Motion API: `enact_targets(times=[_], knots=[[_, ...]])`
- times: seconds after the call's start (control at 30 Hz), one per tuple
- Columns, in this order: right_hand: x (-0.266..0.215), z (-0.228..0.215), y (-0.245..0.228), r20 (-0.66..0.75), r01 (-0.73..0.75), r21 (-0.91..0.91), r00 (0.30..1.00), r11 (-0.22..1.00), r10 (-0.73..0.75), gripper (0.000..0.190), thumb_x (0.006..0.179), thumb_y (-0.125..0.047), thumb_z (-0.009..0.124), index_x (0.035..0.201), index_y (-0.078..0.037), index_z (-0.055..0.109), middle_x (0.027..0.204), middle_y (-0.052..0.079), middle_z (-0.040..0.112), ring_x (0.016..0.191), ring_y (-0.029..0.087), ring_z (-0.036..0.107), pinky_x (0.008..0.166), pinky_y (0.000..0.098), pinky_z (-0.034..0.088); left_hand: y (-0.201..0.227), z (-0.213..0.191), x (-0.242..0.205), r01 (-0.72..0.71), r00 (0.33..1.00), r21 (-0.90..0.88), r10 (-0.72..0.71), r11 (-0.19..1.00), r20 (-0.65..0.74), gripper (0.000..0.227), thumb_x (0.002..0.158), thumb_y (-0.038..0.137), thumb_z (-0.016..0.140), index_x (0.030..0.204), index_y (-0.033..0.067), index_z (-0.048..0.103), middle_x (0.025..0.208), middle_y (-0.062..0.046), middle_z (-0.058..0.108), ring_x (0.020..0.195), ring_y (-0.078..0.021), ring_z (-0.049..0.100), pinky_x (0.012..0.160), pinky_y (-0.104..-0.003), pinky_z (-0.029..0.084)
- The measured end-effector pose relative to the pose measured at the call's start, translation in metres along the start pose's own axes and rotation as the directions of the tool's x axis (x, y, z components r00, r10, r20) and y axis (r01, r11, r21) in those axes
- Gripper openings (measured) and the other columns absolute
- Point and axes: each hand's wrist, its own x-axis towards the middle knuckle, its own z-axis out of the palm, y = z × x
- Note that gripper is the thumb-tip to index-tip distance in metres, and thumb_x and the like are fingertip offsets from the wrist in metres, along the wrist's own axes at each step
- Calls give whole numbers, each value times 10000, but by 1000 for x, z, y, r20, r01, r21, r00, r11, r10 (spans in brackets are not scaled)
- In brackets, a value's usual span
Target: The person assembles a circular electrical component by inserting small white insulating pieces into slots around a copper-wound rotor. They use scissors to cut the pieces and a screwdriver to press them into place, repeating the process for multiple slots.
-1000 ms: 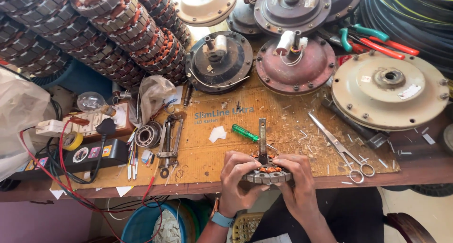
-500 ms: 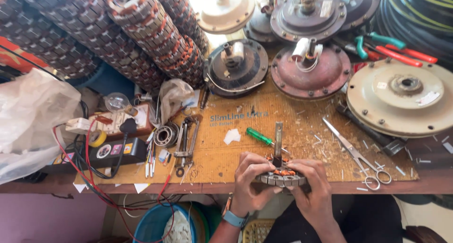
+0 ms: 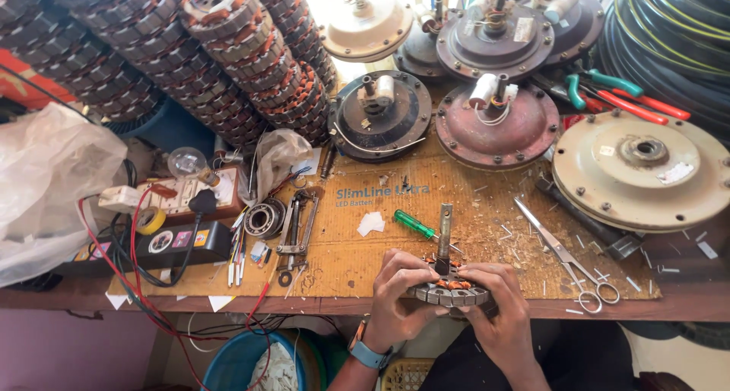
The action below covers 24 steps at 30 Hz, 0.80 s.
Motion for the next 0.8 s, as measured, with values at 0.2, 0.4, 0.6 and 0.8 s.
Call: enact_targets(times=[0.2, 0.4, 0.6, 0.8], knots=[[-1, -4, 4, 21, 3, 50, 1000, 999, -4, 389, 861, -258, 744, 1169, -32, 668, 1179, 104, 704, 1165, 261, 663, 1002, 383, 528, -1, 1, -2, -22, 1000, 18, 22, 1000, 6, 464, 761, 256, 916, 1135, 105, 688, 1094, -70, 702, 1045, -269, 636, 939, -414, 506], [7, -4, -16, 18, -1, -20, 1000, 1000, 1, 420, 772, -58, 755, 1177, -61, 646, 1205, 126, 695, 1176, 319, 661, 1012, 409, 527, 5, -6, 11, -72, 997, 24, 72, 997, 31, 448, 766, 247, 905, 1123, 98, 679, 1097, -79, 675, 1053, -283, 647, 942, -429, 494], [8, -24, -36, 77, 30, -72, 997, 997, -25, 476, 829, -126, 808, 1264, -70, 622, 1352, 133, 636, 1351, 361, 566, 1157, 471, 473, -6, -1, -5, -4, 999, -14, 4, 1000, 38, 431, 818, 239, 885, 1149, 89, 655, 1120, -91, 658, 1020, -275, 645, 901, -385, 535], [23, -21, -62, 130, -42, -45, 990, 998, 48, 382, 896, -201, 805, 1224, -59, 669, 1316, 101, 677, 1321, 314, 615, 1126, 427, 511, 0, 0, 5, -2, 1000, -32, 2, 999, -4, 449, 833, 273, 878, 1169, 90, 644, 1121, -99, 668, 1029, -275, 644, 900, -375, 537]])
